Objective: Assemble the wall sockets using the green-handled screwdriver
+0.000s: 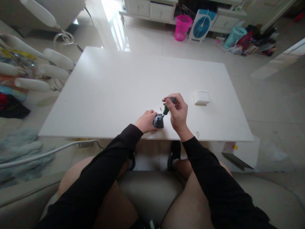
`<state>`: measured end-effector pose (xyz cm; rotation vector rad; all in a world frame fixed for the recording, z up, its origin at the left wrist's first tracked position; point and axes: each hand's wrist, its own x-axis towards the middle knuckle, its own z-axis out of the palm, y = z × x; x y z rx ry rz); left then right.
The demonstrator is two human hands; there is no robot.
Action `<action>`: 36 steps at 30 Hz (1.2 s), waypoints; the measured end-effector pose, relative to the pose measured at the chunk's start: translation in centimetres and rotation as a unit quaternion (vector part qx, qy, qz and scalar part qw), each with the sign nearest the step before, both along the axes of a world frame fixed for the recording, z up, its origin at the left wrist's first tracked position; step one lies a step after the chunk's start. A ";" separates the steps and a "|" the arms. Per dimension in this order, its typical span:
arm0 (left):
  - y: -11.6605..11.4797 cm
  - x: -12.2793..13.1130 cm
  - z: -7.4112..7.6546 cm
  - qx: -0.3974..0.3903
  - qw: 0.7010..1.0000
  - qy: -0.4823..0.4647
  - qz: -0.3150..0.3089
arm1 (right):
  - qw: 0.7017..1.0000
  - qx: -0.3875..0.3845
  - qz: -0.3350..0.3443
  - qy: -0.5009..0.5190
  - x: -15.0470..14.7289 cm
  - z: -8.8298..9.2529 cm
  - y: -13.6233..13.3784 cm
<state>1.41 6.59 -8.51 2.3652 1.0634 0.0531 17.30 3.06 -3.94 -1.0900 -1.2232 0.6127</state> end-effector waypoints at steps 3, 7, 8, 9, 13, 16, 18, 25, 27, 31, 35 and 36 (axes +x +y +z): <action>0.0 0.0 0.1 -0.001 1.000 0.002 -0.003 | 0.999 -0.005 -0.005 0.049 -0.3 0.1 0.0; 0.0 0.0 0.3 -0.004 1.000 0.009 -0.002 | 0.998 -0.009 -0.001 0.067 -0.4 -0.3 0.1; 0.0 0.0 0.3 -0.005 1.000 0.010 -0.002 | 0.998 -0.006 0.007 0.064 -0.4 -0.4 0.1; 0.0 0.0 0.3 -0.005 1.000 0.011 -0.002 | 0.998 -0.003 0.019 0.062 -0.3 -0.5 0.2; 0.0 0.0 0.3 -0.006 1.000 0.008 -0.001 | 0.996 -0.010 0.062 0.067 0.0 -0.3 0.2; 0.1 0.0 0.1 -0.005 1.000 0.006 -0.002 | 0.998 -0.007 0.049 0.036 0.0 0.2 0.1; 0.1 0.0 0.1 -0.005 1.000 0.008 -0.003 | 0.999 0.002 0.030 0.022 -0.1 0.4 0.0; 0.1 0.0 -0.1 -0.008 1.000 0.001 0.000 | 0.998 -0.015 0.007 0.067 -0.3 -0.1 0.0; 0.1 0.0 0.0 -0.006 1.000 0.003 0.001 | 0.997 -0.005 0.025 0.068 -0.2 -0.3 0.0; 0.0 0.1 0.1 -0.005 1.000 0.003 0.000 | 0.996 -0.002 0.065 0.061 0.2 -0.4 0.1; 0.0 0.1 0.2 -0.011 1.000 0.004 0.001 | 1.000 0.001 0.020 0.018 0.0 0.1 0.1; 0.1 0.1 0.3 -0.013 1.000 0.006 0.001 | 1.000 0.006 0.007 0.019 -0.1 0.2 0.0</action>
